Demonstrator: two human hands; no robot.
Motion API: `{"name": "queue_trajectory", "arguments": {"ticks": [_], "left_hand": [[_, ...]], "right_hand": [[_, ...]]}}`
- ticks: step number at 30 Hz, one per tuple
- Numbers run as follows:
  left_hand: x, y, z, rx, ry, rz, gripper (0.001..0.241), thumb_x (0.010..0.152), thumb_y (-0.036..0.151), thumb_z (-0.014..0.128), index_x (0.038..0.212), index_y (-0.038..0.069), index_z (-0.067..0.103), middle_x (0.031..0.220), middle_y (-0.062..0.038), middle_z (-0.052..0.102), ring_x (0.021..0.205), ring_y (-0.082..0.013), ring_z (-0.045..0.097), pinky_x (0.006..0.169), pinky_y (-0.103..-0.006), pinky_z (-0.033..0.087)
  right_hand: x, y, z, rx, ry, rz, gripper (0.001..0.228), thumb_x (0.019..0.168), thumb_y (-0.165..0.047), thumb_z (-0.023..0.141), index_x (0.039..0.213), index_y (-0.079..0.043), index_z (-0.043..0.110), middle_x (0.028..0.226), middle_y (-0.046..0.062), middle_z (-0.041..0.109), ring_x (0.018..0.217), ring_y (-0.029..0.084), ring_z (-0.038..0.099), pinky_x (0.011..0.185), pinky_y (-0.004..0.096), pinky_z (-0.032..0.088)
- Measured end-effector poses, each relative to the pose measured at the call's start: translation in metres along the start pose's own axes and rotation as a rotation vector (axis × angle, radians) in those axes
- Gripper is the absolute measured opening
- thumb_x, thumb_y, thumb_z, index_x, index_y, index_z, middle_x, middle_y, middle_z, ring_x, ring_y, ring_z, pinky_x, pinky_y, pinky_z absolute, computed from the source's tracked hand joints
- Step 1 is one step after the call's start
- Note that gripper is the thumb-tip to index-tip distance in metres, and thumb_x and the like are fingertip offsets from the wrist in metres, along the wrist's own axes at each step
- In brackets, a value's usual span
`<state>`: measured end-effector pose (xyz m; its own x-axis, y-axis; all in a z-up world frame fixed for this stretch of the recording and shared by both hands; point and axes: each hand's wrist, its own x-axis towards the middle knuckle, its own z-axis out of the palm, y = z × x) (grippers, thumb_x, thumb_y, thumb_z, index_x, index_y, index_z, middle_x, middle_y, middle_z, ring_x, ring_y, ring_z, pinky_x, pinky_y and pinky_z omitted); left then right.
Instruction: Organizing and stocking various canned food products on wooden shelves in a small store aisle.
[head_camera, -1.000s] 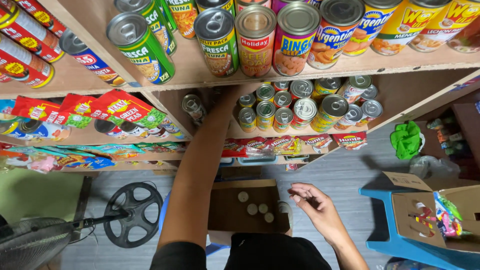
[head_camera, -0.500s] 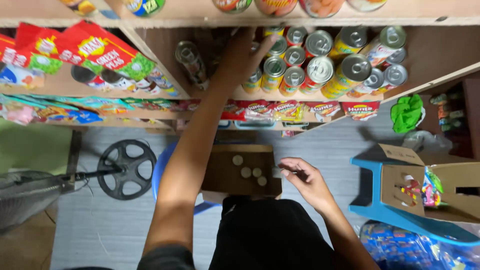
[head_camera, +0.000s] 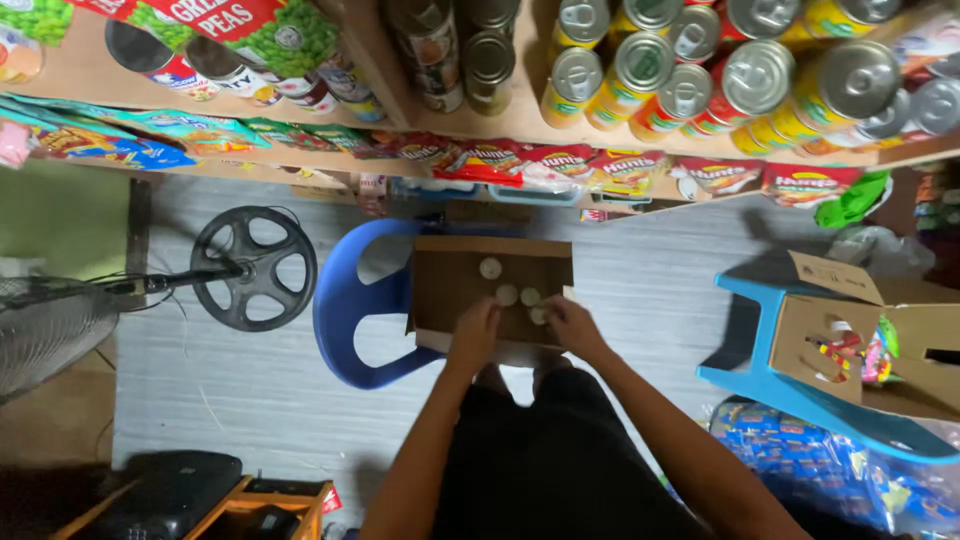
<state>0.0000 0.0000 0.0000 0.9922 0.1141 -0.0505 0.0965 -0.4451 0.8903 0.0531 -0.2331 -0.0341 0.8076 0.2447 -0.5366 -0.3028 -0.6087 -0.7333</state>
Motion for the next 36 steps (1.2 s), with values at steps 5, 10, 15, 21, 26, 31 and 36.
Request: {"name": "queue_trajectory", "arguments": {"ticks": [5, 10, 15, 21, 26, 31, 36], "left_hand": [[-0.025, -0.072, 0.037, 0.37, -0.416, -0.383, 0.03, 0.091, 0.019, 0.065, 0.12, 0.009, 0.067, 0.111, -0.02, 0.07, 0.109, -0.0395, 0.064, 0.101, -0.0496, 0.049], [-0.05, -0.106, 0.058, 0.449, -0.441, -0.265, 0.034, 0.088, 0.022, 0.07, 0.119, 0.007, 0.067, 0.116, -0.018, 0.067, 0.119, -0.0372, 0.056, 0.114, -0.0544, 0.031], [-0.061, -0.119, 0.06, 0.421, -0.344, -0.182, 0.04, 0.084, 0.021, 0.073, 0.12, 0.005, 0.066, 0.123, -0.017, 0.064, 0.125, -0.0367, 0.051, 0.119, -0.0546, 0.024], [-0.061, -0.126, 0.069, 0.384, -0.368, -0.209, 0.042, 0.088, 0.023, 0.072, 0.125, 0.005, 0.063, 0.126, -0.015, 0.064, 0.132, -0.0356, 0.048, 0.123, -0.056, 0.018], [-0.055, -0.114, 0.061, 0.261, -0.36, -0.246, 0.054, 0.086, 0.025, 0.076, 0.13, 0.0, 0.06, 0.132, -0.019, 0.06, 0.133, -0.0398, 0.044, 0.119, -0.0572, 0.012], [-0.069, -0.113, 0.063, 0.175, -0.237, -0.368, 0.047, 0.089, 0.032, 0.075, 0.128, 0.007, 0.065, 0.128, -0.016, 0.065, 0.127, -0.0377, 0.053, 0.116, -0.0527, 0.033], [-0.049, -0.066, 0.038, -0.276, -0.074, -0.603, 0.064, 0.092, 0.036, 0.071, 0.144, 0.008, 0.048, 0.142, -0.015, 0.055, 0.126, -0.0311, 0.059, 0.098, -0.0431, 0.056]], "right_hand": [[0.062, 0.069, 0.068, -0.381, -0.007, -0.319, 0.035, 0.078, -0.013, 0.074, 0.113, -0.009, 0.07, 0.119, 0.019, 0.065, 0.104, 0.042, 0.064, 0.088, 0.049, 0.054], [0.116, 0.12, 0.109, -0.63, 0.067, -0.308, 0.052, 0.075, -0.019, 0.079, 0.122, -0.005, 0.064, 0.127, 0.022, 0.06, 0.113, 0.044, 0.056, 0.091, 0.055, 0.05], [0.173, 0.185, 0.167, -1.168, -0.088, -0.213, 0.03, 0.086, -0.018, 0.066, 0.115, -0.008, 0.066, 0.126, 0.016, 0.064, 0.13, 0.037, 0.054, 0.104, 0.056, 0.046], [0.204, 0.176, 0.193, -1.128, 0.207, -0.413, 0.028, 0.092, -0.017, 0.057, 0.116, -0.006, 0.068, 0.115, 0.016, 0.069, 0.121, 0.035, 0.06, 0.117, 0.067, 0.034], [0.222, 0.198, 0.206, -1.36, 0.095, -0.361, 0.028, 0.093, -0.02, 0.057, 0.114, -0.004, 0.068, 0.11, 0.019, 0.069, 0.106, 0.041, 0.063, 0.105, 0.075, 0.033], [0.165, 0.116, 0.162, -1.004, 0.131, -0.464, 0.039, 0.08, -0.025, 0.071, 0.113, -0.007, 0.066, 0.112, 0.02, 0.066, 0.104, 0.041, 0.061, 0.099, 0.066, 0.042], [0.057, -0.043, 0.062, -0.354, -0.131, -0.29, 0.063, 0.071, -0.035, 0.081, 0.126, -0.012, 0.062, 0.119, 0.018, 0.062, 0.109, 0.04, 0.06, 0.093, 0.049, 0.05]]}}
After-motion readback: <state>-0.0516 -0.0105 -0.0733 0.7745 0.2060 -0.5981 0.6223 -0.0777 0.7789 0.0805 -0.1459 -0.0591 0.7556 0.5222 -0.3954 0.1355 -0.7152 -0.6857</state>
